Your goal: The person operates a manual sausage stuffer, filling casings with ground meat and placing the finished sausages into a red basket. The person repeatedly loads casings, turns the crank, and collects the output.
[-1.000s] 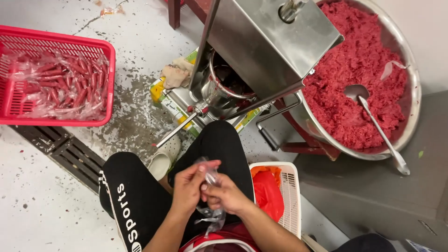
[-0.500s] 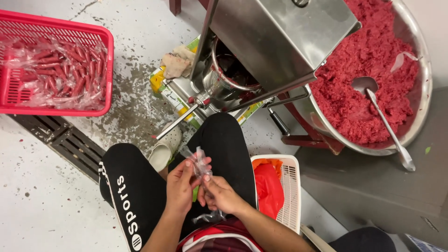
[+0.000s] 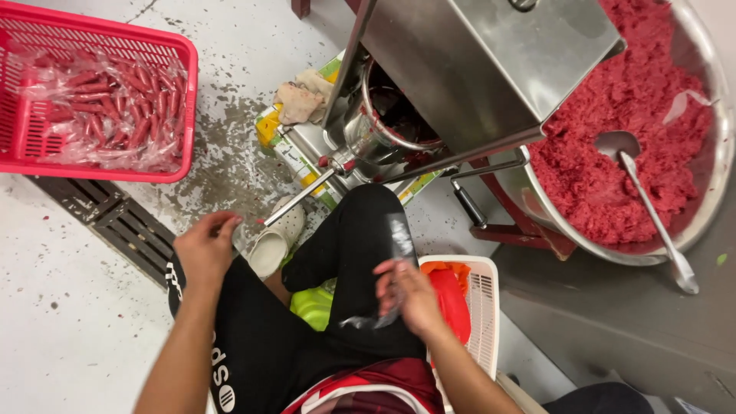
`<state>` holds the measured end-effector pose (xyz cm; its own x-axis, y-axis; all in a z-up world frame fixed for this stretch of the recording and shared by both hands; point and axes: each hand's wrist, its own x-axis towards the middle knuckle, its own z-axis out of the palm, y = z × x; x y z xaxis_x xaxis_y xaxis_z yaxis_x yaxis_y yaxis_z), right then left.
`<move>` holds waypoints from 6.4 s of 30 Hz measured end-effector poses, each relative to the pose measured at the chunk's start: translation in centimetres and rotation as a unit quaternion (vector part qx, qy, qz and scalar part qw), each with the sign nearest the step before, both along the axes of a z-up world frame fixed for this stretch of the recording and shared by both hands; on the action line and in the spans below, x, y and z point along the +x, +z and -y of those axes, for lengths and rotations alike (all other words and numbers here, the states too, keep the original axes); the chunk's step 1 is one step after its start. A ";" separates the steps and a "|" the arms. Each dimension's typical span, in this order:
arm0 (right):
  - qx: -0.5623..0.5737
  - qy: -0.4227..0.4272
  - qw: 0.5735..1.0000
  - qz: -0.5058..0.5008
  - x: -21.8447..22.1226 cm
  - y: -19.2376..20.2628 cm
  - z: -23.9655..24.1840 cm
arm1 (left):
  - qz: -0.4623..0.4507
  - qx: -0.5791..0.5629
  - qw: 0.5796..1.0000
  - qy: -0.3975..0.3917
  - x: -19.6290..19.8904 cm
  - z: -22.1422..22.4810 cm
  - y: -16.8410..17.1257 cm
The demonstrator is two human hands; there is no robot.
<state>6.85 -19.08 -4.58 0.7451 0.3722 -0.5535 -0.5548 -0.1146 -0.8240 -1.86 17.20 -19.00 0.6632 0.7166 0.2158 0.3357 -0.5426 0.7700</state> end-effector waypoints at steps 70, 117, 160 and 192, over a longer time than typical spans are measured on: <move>-0.527 0.285 0.727 0.335 3.5 17.0 0.9 | -0.423 0.064 0.863 -0.268 9.5 5.4 0.6; -0.386 -0.101 0.687 0.607 5.8 3.0 5.0 | -0.182 0.081 0.969 -0.149 6.5 -2.5 11.4; -0.100 0.045 0.974 0.200 0.2 3.5 3.7 | -0.120 0.037 0.984 -0.123 -0.7 -3.0 -4.9; -0.539 0.105 0.752 0.366 7.1 5.3 0.9 | -0.357 -0.257 0.862 -0.251 6.4 1.1 3.8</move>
<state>13.92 -20.02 0.73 0.9841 0.1536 -0.0890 0.1251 -0.9558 -0.2661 4.50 16.11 -15.20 0.7494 0.1805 -0.6371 0.6466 -0.4063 0.6456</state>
